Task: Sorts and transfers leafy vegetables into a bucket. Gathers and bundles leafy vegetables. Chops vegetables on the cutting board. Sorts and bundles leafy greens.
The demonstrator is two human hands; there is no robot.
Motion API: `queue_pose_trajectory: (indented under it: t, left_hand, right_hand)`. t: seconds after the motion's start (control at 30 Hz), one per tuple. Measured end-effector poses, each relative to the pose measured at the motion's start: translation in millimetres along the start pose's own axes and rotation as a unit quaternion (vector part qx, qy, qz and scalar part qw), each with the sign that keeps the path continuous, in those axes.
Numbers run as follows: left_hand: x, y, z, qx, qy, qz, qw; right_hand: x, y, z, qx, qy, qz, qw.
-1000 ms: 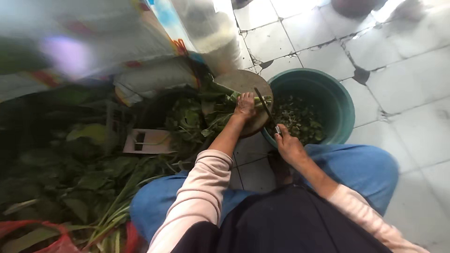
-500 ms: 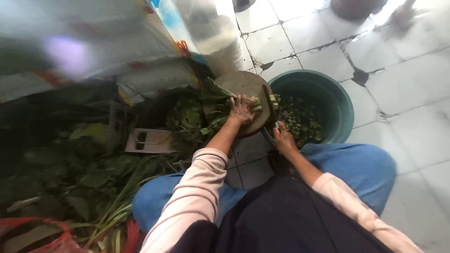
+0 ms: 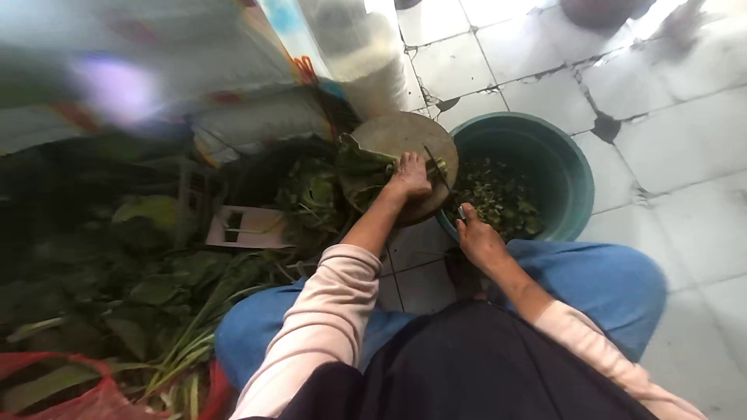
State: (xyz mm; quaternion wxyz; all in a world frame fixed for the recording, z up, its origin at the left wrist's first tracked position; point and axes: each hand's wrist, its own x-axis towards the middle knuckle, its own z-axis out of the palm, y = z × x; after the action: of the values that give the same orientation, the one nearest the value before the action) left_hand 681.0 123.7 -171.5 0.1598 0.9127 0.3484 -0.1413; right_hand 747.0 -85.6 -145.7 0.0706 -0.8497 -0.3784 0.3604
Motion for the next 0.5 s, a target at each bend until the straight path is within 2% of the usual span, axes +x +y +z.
queue_pose_trajectory:
  t: [0.1,0.27,0.37,0.5]
  left_hand:
    - [-5,-14,17,0.009,0.073,0.015,0.997]
    - [-15,-4,41,0.012,0.123,-0.019,0.992]
    - [-18,-12,38,0.036,0.135,0.018,0.99]
    - [-4,-2,28,0.035,0.148,0.047,0.987]
  right_hand:
    - [22,-7,8,0.026,0.002,-0.008,1.0]
    - [59,-13,22,0.087,0.055,-0.048,0.993]
    - [46,8,26,0.145,0.085,-0.054,0.984]
    - [22,31,7,0.151,0.093,-0.002,0.984]
